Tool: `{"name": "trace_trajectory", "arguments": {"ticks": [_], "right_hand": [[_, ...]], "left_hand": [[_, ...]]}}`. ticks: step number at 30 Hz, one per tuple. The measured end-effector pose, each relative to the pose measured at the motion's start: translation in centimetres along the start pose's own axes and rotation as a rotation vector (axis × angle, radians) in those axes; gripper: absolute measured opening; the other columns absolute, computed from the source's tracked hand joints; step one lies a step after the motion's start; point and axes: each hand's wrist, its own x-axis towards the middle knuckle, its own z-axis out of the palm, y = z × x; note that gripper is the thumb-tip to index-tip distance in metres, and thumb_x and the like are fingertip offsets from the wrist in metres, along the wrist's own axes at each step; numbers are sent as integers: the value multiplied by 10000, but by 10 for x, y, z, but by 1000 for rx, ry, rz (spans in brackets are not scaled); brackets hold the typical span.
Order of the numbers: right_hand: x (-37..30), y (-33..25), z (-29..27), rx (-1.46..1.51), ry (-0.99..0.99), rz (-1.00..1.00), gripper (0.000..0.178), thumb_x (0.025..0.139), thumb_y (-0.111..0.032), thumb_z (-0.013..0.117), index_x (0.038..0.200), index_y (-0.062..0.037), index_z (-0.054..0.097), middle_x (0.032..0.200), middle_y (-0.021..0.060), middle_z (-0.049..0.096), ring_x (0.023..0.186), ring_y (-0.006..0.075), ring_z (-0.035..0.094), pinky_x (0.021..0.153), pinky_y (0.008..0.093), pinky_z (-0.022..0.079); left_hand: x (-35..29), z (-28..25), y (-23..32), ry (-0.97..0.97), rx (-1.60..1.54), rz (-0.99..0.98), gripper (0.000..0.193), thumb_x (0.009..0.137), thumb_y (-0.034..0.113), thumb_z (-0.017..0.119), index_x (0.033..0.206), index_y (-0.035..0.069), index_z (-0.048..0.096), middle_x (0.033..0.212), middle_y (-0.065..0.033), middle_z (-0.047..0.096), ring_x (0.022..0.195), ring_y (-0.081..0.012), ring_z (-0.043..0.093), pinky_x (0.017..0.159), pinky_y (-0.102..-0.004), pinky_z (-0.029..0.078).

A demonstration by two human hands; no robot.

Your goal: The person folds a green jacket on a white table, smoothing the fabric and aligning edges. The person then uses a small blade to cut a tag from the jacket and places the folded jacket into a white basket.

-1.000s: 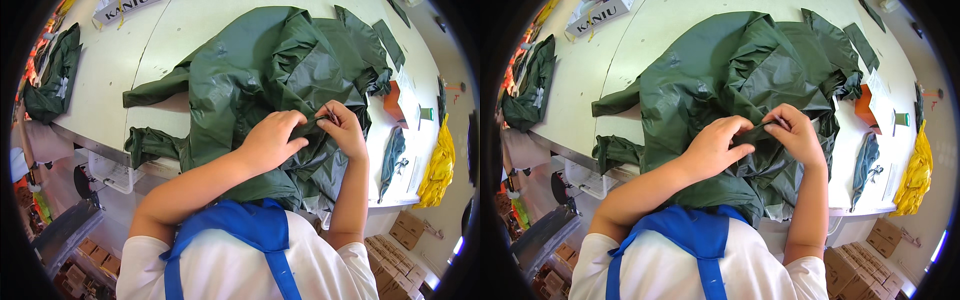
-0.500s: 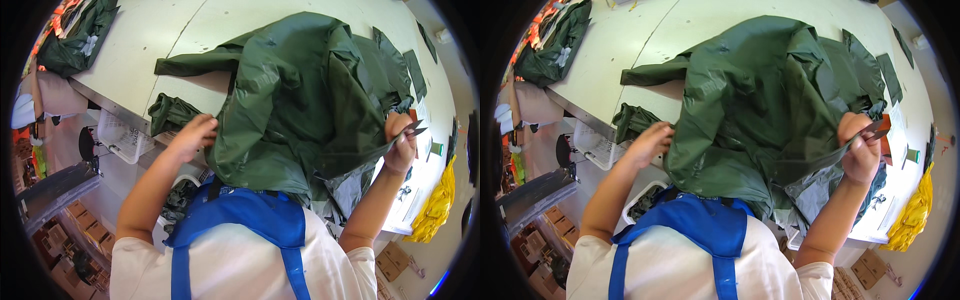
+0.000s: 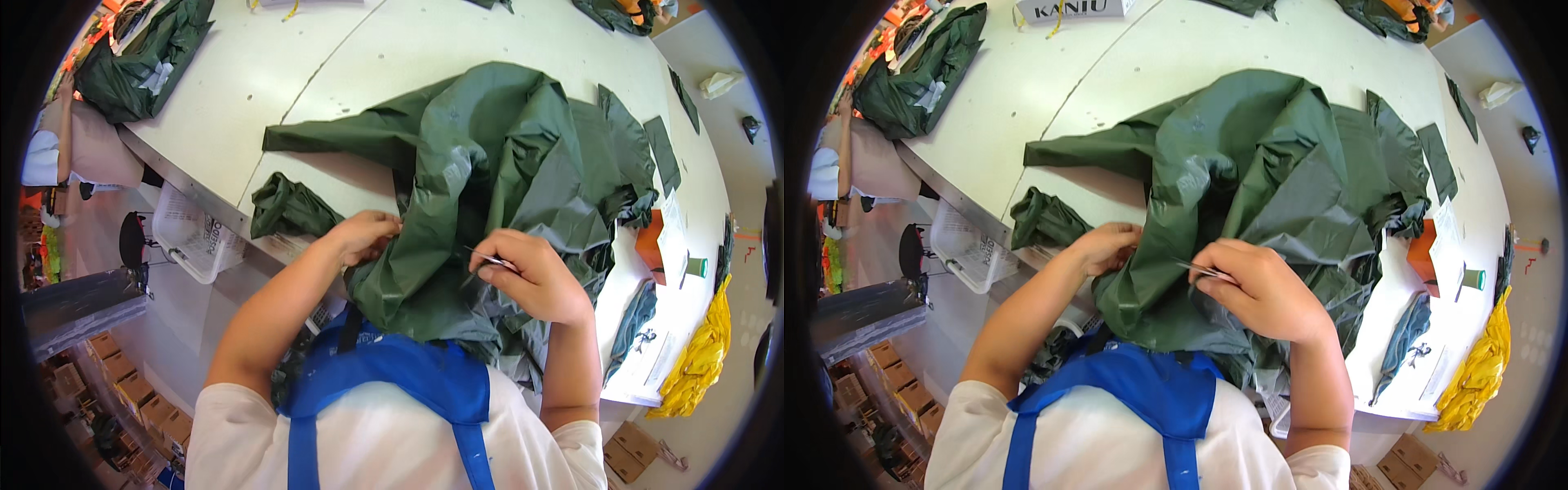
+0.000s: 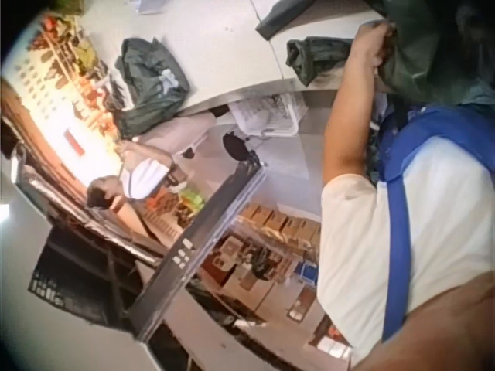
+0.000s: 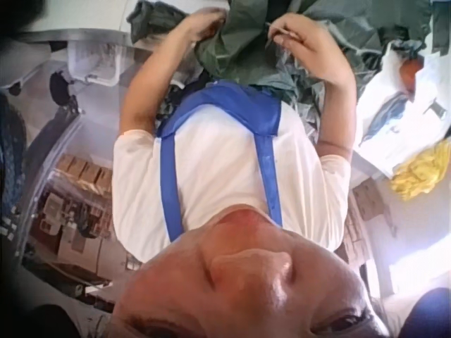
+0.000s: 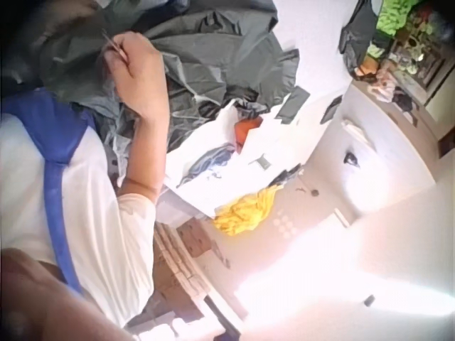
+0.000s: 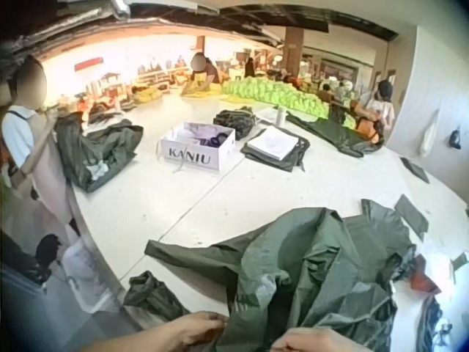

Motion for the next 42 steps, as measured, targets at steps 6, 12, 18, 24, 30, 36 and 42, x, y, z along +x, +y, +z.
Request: {"name": "trace_trajectory", "arguments": {"ticks": [6,12,18,24,30,36,42], "right_hand": [[30,-6,33,-404,-205,-16,181,852,-81,545,1027,-35,537,1232,128,554,903,348,605,744,420,478],[17,38,14,-6,13,-19,107,869,-69,541,965,-30,566,1196,136,566,942,293,597,781,366,464],[8,16,24,207,78,-152,63,849,-24,574,911,-24,575,1037,115,563,960,237,517,822,314,417],[1,40,41,335,287,39,78,848,-34,574,919,-9,593,958,78,548,919,187,506,839,299,396],[-8,51,49,579,307,27,118,876,-58,571,975,-12,617,1059,43,569,937,108,488,855,269,388],[-16,52,43,831,294,101,270,894,-80,568,1145,20,569,1032,-1,551,735,16,399,662,178,325],[-14,51,54,516,320,120,175,866,-41,581,1031,15,601,1010,62,561,938,142,503,840,267,400]], "left_hand": [[-15,18,15,120,-215,142,213,837,2,483,1045,31,514,880,-69,586,728,-164,584,708,-302,533],[-75,49,35,238,-221,771,184,851,-7,540,1030,35,532,878,-6,544,761,-75,524,675,-220,465],[-102,110,42,15,159,881,260,888,-5,565,1147,-2,540,913,-15,541,894,-72,539,788,-211,443],[-91,115,33,94,194,884,280,843,-103,548,1086,4,460,1181,-86,418,985,-153,569,817,-268,489],[-83,104,36,291,734,1196,285,801,-108,580,1063,-5,538,1131,-99,435,969,-156,556,757,-254,510],[-82,105,38,237,510,969,336,792,-111,592,1106,5,560,1128,-107,436,953,-176,577,755,-265,532],[-86,110,22,156,863,1067,344,778,-5,641,1113,51,585,1073,-132,493,940,-273,558,818,-328,463]]}}
